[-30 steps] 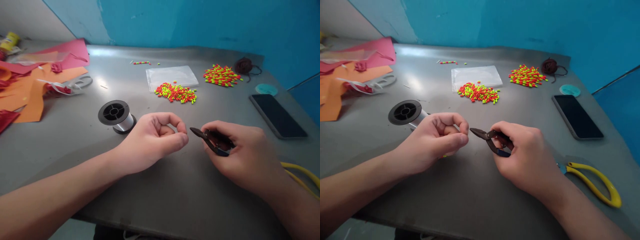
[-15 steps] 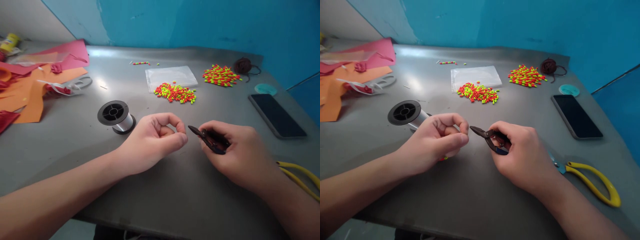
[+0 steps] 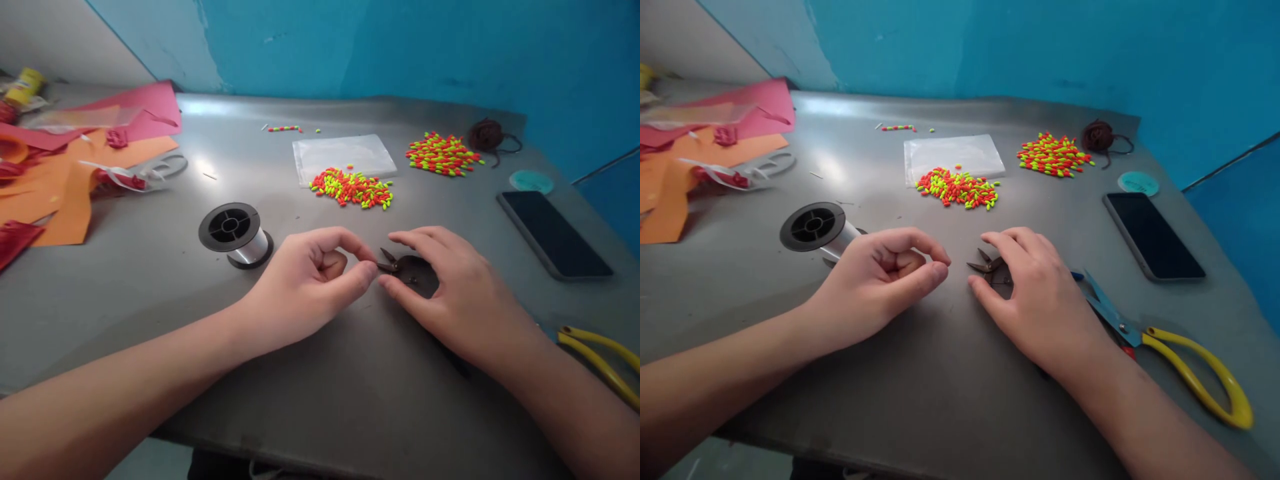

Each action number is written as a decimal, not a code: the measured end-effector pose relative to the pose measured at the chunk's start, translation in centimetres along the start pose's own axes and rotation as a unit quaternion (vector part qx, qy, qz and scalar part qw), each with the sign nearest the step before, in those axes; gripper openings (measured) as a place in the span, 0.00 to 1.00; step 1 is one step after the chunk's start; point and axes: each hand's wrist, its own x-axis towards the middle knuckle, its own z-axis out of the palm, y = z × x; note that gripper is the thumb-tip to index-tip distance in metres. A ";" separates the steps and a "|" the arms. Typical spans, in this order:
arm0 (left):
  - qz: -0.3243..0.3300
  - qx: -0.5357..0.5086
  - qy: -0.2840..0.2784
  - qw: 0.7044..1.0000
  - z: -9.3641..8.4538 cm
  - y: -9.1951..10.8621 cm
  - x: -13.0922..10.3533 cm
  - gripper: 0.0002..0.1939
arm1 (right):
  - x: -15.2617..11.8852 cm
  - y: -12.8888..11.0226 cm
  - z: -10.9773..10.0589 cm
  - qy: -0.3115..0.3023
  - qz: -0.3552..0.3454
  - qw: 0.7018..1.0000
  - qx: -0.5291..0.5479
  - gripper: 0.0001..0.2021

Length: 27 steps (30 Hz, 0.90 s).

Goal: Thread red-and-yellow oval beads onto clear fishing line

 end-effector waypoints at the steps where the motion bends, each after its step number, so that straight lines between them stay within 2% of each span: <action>1: 0.008 0.008 -0.005 1.000 0.1 -0.1 -0.1 0.07 | 0.0 -0.2 -0.3 0.012 -0.013 1.000 0.020 0.20; 3: 0.019 0.013 -0.014 1.000 0.3 -0.4 -0.2 0.06 | -0.1 -0.8 -0.8 0.027 -0.057 0.996 0.069 0.15; 7: 0.043 0.023 -0.029 0.998 0.5 -0.9 -0.7 0.06 | -0.5 -1.6 -1.3 0.020 -0.135 0.982 0.127 0.08; 11: 0.067 0.040 -0.037 0.996 0.9 -0.8 -1.1 0.05 | -0.9 -1.9 -1.4 0.005 -0.138 0.980 0.140 0.04; 14: 0.089 0.105 -0.041 0.990 1.1 -0.9 -1.1 0.15 | -1.2 -2.1 -1.6 -0.001 -0.134 0.980 0.149 0.10; 17: 0.118 0.186 -0.080 0.972 0.9 -1.1 -1.1 0.22 | -1.2 -2.2 -1.6 -0.002 -0.135 0.980 0.146 0.08; 21: 0.142 0.238 -0.133 0.952 0.6 -1.4 -1.0 0.23 | -1.0 -2.1 -1.2 -0.014 -0.153 0.979 0.137 0.06; 24: 0.153 0.258 -0.143 0.943 0.6 -1.5 -0.9 0.25 | -1.0 -2.1 -1.1 -0.029 -0.148 0.979 0.137 0.07; 27: 0.171 0.255 -0.139 0.941 0.5 -1.6 -0.9 0.27 | -1.1 -2.1 -1.1 -0.033 -0.145 0.977 0.153 0.04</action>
